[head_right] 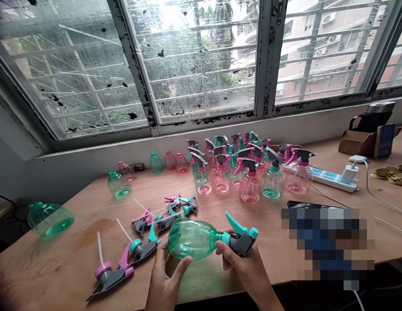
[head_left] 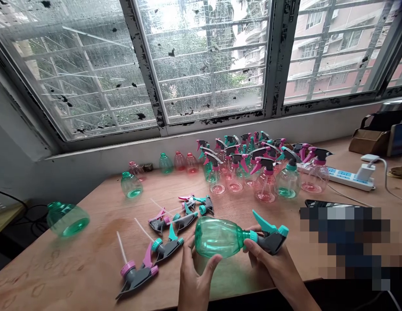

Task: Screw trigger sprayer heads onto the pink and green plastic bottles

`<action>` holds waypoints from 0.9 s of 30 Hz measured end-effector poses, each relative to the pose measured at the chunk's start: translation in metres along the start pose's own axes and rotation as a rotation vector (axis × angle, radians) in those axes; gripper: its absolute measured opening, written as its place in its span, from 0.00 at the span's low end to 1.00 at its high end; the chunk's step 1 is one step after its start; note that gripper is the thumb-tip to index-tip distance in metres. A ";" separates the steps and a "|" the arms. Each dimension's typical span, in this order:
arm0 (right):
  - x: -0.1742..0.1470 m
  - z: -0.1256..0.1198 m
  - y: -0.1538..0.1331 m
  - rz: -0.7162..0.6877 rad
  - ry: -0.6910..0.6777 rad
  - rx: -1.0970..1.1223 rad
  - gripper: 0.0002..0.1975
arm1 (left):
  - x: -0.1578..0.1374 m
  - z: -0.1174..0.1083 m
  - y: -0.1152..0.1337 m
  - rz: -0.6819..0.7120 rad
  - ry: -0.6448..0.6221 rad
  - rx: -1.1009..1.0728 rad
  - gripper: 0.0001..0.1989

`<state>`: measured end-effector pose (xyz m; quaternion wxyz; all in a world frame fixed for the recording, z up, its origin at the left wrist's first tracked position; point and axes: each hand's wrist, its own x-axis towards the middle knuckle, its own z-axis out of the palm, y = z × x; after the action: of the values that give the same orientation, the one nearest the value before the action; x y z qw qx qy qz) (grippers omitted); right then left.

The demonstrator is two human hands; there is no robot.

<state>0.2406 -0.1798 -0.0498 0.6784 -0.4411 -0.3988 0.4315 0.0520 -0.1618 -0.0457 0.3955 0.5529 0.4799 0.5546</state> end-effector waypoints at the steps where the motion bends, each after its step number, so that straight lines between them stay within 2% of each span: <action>1: 0.000 0.000 0.001 -0.008 0.006 -0.003 0.18 | 0.001 0.000 -0.002 0.008 -0.003 0.008 0.31; 4: 0.001 -0.001 0.002 -0.020 0.013 -0.006 0.18 | 0.001 0.000 -0.008 0.032 0.005 0.062 0.30; 7: 0.000 -0.002 0.005 -0.017 -0.011 -0.010 0.18 | 0.000 -0.001 -0.010 0.026 0.025 0.084 0.34; 10: 0.000 -0.003 0.009 -0.017 -0.088 -0.057 0.18 | 0.000 -0.004 -0.006 -0.024 0.033 0.024 0.37; 13: 0.000 -0.004 0.013 -0.024 -0.158 -0.108 0.17 | 0.002 -0.007 0.001 -0.060 0.029 -0.034 0.34; 17: 0.000 0.000 0.009 -0.032 -0.074 -0.068 0.18 | 0.003 -0.007 0.005 -0.074 -0.022 -0.059 0.30; 21: 0.000 0.002 0.002 -0.021 0.023 -0.001 0.17 | 0.003 -0.004 -0.001 0.003 -0.099 -0.021 0.31; 25: 0.001 0.000 0.001 -0.031 0.026 0.036 0.17 | 0.003 -0.004 -0.007 -0.018 -0.113 0.066 0.32; 27: 0.001 0.000 0.001 -0.024 0.014 0.045 0.17 | 0.004 -0.005 -0.006 -0.043 -0.113 0.039 0.34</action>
<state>0.2406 -0.1784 -0.0508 0.6962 -0.4239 -0.3893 0.4291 0.0463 -0.1569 -0.0506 0.4229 0.5804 0.4795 0.5043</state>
